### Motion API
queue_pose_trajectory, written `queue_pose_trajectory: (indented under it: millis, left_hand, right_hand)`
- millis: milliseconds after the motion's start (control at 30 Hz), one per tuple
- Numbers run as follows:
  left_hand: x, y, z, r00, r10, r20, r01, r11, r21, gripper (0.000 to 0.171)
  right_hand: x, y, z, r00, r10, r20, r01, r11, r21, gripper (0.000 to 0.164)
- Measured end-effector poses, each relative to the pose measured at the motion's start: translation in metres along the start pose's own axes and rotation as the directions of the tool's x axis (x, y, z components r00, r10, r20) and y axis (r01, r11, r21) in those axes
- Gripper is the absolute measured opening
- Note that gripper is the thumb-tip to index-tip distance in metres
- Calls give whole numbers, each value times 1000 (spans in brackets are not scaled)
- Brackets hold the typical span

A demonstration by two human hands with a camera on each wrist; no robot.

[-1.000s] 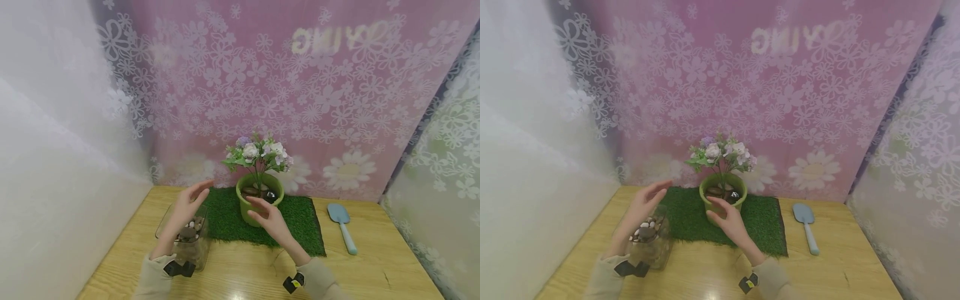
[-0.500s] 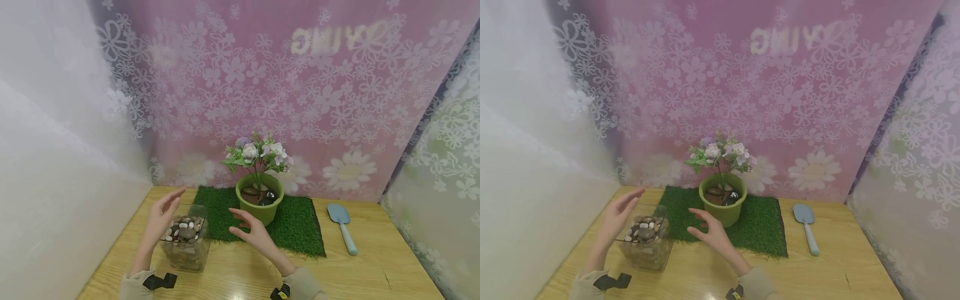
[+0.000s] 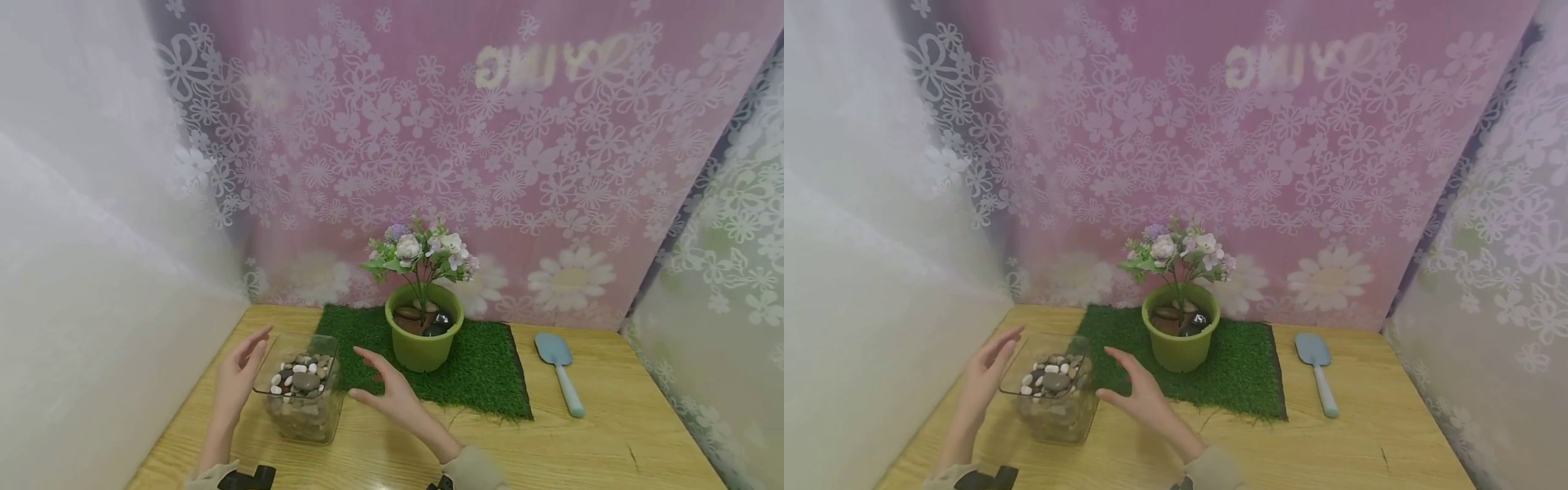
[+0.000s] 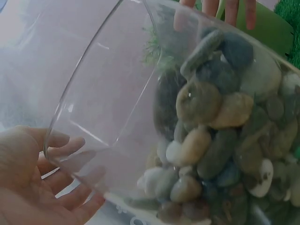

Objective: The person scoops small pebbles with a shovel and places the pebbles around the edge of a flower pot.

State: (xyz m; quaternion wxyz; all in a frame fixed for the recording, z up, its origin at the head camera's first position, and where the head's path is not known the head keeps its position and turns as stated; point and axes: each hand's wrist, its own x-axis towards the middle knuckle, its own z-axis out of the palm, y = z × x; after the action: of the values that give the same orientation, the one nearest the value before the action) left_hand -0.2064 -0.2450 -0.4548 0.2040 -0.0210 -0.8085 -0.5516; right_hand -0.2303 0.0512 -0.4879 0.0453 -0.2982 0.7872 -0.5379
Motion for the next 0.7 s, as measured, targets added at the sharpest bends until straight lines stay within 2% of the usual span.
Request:
queue_pose_trajectory:
  millis: [133,333,533,700]
  left_hand:
    - [-5,-5,-5,1000,-27,7,27,1000,-3,42]
    - [-9,-16,-11,995,-49,87,57,994,-91,48]
    - [-10,-20,-11,976,-94,195,119,986,-117,56]
    - [-10,-22,-7,964,-129,233,157,982,-105,58]
  right_hand:
    - [3,-1,9,1000,17,20,-17,1000,16,79]
    - [6,-3,20,999,31,24,-32,999,34,91]
    - [9,-10,27,999,36,28,-37,999,38,97]
    - [11,-13,32,998,51,37,-52,998,27,97]
